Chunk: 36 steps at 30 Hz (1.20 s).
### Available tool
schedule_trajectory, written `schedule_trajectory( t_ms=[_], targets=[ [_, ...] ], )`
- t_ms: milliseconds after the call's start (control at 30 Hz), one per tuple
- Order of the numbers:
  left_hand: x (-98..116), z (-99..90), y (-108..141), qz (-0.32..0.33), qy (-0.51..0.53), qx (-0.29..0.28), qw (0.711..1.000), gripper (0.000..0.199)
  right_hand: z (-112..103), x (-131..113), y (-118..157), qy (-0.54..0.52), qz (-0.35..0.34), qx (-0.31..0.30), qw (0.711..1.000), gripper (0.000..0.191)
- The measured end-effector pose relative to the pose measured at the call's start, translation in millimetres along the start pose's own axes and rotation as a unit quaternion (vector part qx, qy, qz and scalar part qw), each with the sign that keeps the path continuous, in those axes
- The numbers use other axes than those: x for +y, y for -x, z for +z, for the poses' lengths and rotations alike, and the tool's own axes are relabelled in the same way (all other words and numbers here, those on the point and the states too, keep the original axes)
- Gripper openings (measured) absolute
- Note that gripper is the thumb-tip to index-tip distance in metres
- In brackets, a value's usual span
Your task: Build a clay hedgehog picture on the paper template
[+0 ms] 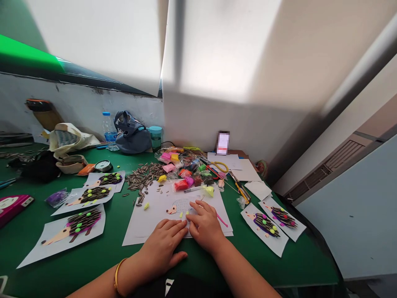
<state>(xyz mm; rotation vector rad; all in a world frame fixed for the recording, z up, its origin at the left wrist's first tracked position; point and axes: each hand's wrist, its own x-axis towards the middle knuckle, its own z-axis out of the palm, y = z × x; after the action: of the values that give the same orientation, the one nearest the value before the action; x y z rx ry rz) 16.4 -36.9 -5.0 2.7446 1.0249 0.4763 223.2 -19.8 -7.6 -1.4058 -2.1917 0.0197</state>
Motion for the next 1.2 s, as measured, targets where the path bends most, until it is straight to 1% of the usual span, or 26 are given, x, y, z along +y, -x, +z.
schedule_trajectory(
  t_ms=[200, 333, 433, 533, 633, 767, 867, 1000, 1067, 1133, 1200],
  targets=[
    [0.5, -0.8, -0.1, -0.002, -0.001, -0.007, 1.000, 0.061, -1.1, -1.7, 1.7, 0.008, -0.017, 0.006, 1.000, 0.032],
    [1.3, -2.5, -1.1, -0.004, -0.002, -0.010, 1.000, 0.060, -2.0, -2.0, -0.2, 0.007, 0.000, 0.011, 1.000, 0.036],
    [1.9, -3.0, -0.9, -0.003, -0.002, -0.010, 1.000, 0.060, -1.5, -2.1, -1.6, 0.012, 0.016, -0.005, 1.000, 0.041],
    [2.1, -2.7, -0.2, -0.001, -0.001, -0.007, 1.000, 0.060, -0.3, -1.9, -2.3, 0.017, 0.022, -0.028, 0.999, 0.040],
    [1.9, -2.4, 0.1, 0.000, -0.001, -0.004, 1.000, 0.060, -0.3, -1.6, -2.9, 0.010, 0.033, -0.032, 0.999, 0.040],
    [1.3, -2.7, -0.9, 0.003, -0.001, -0.006, 1.000, 0.061, -1.4, -1.9, -3.4, -0.001, 0.040, -0.036, 0.999, 0.047],
    [0.7, -2.4, -1.8, 0.004, -0.002, -0.005, 1.000, 0.061, -1.3, -2.5, -3.6, 0.002, 0.041, -0.048, 0.998, 0.042],
    [0.0, -1.4, -2.0, 0.003, -0.005, -0.007, 1.000, 0.061, -1.3, -1.5, -3.4, 0.003, 0.043, -0.030, 0.999, 0.042],
    [0.0, -1.6, -1.5, 0.002, -0.005, -0.008, 1.000, 0.062, -1.5, -0.9, -3.1, 0.003, 0.041, -0.021, 0.999, 0.038],
    [0.4, -2.4, -0.9, 0.002, -0.003, -0.009, 1.000, 0.061, -1.7, -1.3, -2.8, 0.004, 0.035, -0.015, 0.999, 0.036],
    [0.8, -3.2, -0.6, 0.002, -0.001, -0.008, 1.000, 0.061, -1.7, -3.0, -2.6, 0.005, 0.022, -0.011, 1.000, 0.039]
  ],
)
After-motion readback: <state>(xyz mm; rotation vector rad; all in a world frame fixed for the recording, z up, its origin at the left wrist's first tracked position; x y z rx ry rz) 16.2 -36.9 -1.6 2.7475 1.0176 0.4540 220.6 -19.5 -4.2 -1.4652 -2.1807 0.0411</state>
